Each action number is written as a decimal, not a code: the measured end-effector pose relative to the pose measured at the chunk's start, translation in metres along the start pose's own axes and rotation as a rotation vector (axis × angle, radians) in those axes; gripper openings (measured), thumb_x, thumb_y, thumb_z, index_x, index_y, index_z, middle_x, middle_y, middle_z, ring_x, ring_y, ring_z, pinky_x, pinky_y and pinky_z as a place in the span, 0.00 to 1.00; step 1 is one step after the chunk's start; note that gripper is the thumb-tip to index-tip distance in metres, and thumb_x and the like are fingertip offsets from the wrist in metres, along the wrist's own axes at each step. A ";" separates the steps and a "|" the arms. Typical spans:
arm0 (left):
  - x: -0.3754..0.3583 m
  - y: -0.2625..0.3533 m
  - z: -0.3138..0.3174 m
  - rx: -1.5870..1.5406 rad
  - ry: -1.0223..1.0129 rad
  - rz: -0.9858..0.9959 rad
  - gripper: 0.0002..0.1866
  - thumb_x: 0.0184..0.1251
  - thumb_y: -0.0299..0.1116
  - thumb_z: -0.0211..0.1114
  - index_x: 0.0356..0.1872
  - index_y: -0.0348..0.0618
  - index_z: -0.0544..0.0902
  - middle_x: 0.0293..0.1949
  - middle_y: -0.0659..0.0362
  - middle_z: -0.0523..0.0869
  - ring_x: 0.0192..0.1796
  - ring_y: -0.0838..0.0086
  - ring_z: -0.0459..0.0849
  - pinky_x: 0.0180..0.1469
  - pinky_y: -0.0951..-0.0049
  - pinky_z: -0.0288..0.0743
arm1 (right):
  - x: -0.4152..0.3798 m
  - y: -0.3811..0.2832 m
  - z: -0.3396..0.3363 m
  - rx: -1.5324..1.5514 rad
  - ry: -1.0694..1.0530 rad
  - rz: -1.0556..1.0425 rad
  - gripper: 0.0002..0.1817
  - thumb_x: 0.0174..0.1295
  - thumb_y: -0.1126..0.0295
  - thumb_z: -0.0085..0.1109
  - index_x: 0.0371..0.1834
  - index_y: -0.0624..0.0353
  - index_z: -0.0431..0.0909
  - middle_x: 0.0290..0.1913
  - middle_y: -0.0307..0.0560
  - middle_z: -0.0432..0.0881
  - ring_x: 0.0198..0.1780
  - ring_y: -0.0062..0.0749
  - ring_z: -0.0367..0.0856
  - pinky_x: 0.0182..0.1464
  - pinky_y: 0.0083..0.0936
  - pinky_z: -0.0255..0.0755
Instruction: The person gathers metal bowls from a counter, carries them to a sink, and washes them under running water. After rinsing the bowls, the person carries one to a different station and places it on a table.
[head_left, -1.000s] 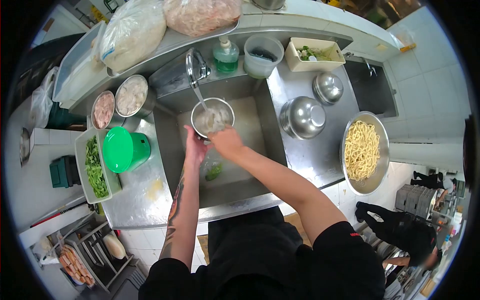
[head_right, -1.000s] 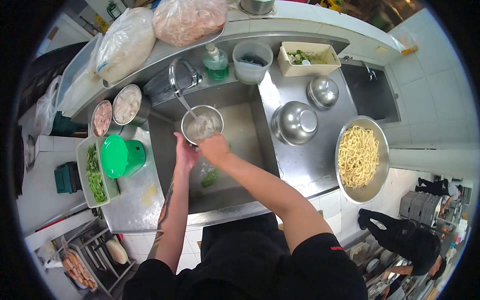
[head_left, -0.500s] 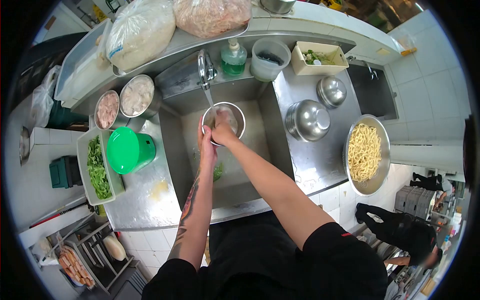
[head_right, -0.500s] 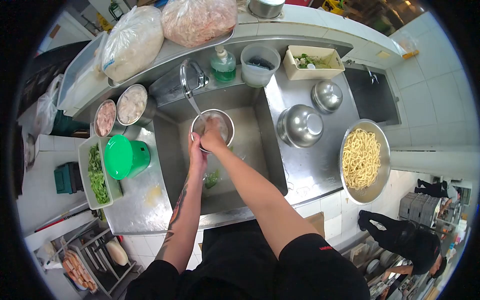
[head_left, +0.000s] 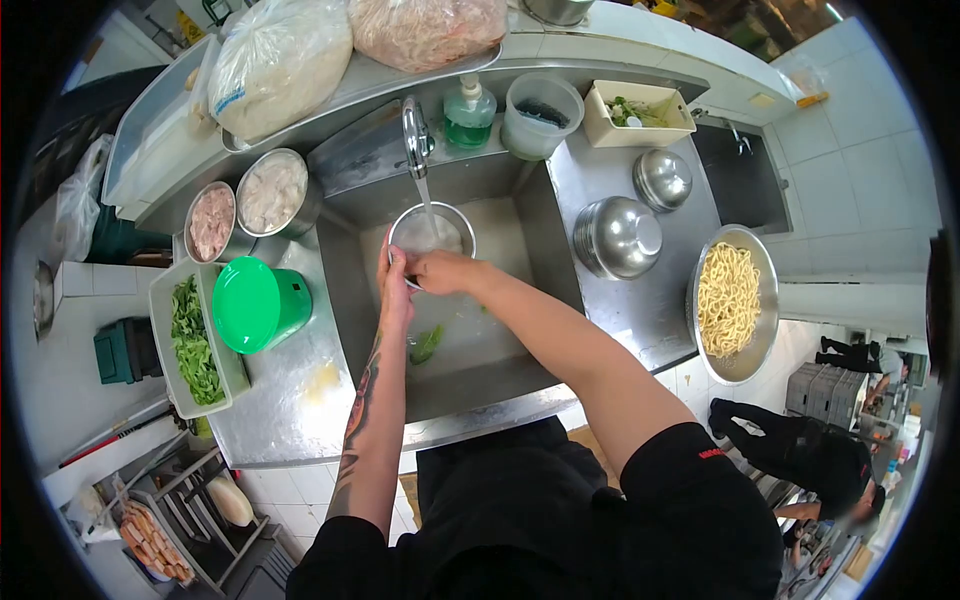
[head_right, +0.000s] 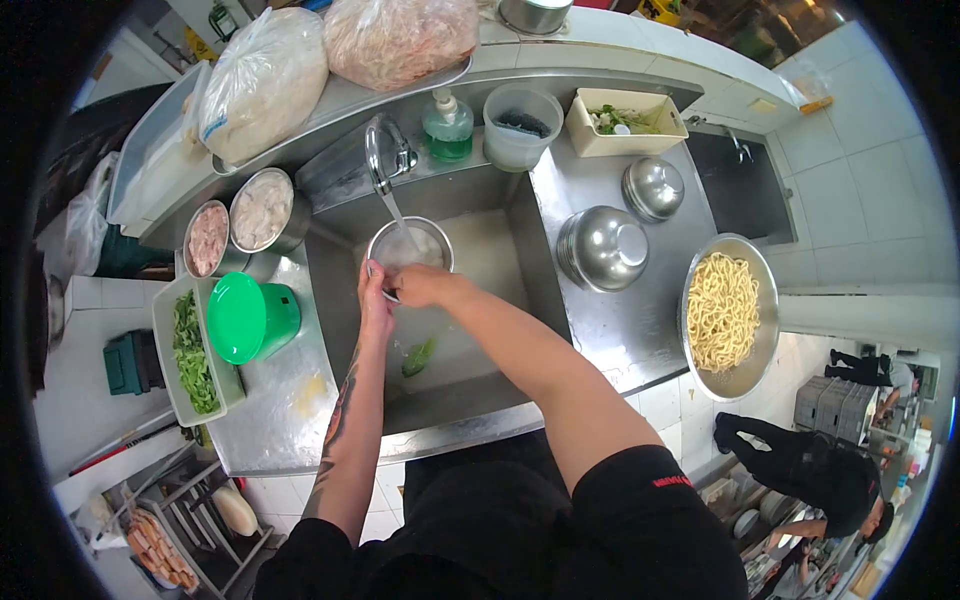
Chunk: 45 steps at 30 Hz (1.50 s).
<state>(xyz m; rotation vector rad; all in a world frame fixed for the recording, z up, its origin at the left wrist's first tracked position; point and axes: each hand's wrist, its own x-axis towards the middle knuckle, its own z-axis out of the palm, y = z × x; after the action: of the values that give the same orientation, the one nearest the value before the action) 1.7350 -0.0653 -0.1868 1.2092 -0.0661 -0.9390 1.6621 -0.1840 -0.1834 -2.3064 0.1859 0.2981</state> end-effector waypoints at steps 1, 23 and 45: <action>0.001 -0.003 0.000 -0.001 -0.004 -0.001 0.30 0.77 0.49 0.56 0.74 0.51 0.65 0.64 0.56 0.75 0.60 0.71 0.78 0.51 0.72 0.79 | -0.005 0.000 -0.004 -0.001 0.002 0.003 0.20 0.63 0.68 0.47 0.55 0.56 0.82 0.52 0.61 0.83 0.52 0.56 0.83 0.57 0.44 0.75; 0.028 -0.011 0.022 0.217 -0.033 0.193 0.29 0.76 0.49 0.57 0.73 0.50 0.67 0.67 0.53 0.73 0.64 0.69 0.73 0.64 0.68 0.69 | 0.010 0.042 0.016 0.428 0.256 0.187 0.14 0.59 0.62 0.60 0.44 0.55 0.86 0.43 0.59 0.86 0.47 0.53 0.85 0.50 0.38 0.78; 0.021 -0.013 -0.011 0.507 -0.051 0.334 0.29 0.77 0.48 0.56 0.73 0.49 0.67 0.70 0.53 0.71 0.70 0.65 0.69 0.69 0.66 0.66 | 0.026 0.030 0.032 -0.233 0.102 0.408 0.15 0.62 0.63 0.58 0.47 0.58 0.84 0.51 0.57 0.84 0.52 0.55 0.84 0.51 0.44 0.78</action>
<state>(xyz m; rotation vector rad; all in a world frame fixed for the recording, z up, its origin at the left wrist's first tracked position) 1.7460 -0.0712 -0.2109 1.5782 -0.5581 -0.6741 1.6753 -0.1826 -0.2326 -2.5031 0.7110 0.4252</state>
